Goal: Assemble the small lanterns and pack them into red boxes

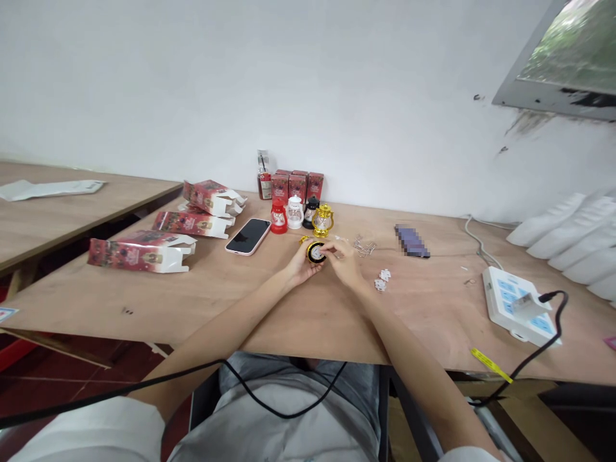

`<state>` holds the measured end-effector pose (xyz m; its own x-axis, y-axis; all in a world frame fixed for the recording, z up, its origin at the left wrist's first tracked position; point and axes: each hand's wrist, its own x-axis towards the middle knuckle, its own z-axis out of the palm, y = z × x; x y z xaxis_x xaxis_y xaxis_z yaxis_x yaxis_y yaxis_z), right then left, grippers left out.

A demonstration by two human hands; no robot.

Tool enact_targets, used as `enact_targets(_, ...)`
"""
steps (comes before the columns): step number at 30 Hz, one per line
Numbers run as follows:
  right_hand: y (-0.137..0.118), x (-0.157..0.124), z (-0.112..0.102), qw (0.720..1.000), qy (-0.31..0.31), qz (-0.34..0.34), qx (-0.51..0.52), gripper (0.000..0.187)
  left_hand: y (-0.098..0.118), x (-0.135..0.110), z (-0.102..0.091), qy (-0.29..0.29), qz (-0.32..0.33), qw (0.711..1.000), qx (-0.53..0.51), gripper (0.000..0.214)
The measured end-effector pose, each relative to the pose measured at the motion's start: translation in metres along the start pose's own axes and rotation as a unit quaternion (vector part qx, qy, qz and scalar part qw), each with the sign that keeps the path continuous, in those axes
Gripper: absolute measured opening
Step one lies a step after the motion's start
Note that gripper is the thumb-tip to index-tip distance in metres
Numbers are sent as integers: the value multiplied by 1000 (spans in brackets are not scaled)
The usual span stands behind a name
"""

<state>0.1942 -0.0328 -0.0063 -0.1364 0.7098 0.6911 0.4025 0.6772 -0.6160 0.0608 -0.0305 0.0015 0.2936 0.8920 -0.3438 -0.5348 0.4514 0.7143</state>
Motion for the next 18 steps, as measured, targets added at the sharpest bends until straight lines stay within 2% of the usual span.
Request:
enact_targets(3,1,0,0,1000,10,14,2,10,0,0,0,0,-1,1000,3,32)
enact_targets(13,-3,-1,0,1000,14,-1,-27,6,-1,3,-4,-13,3,1000,-6,31)
enact_targets(16,0,0,0,999,29,16,-20,15,-2,3,-4,-15,6,1000,-9,32)
enact_targets(18,3,1,1,999,9,38,5,22,-2,3,-4,-15,4,1000,-10,33)
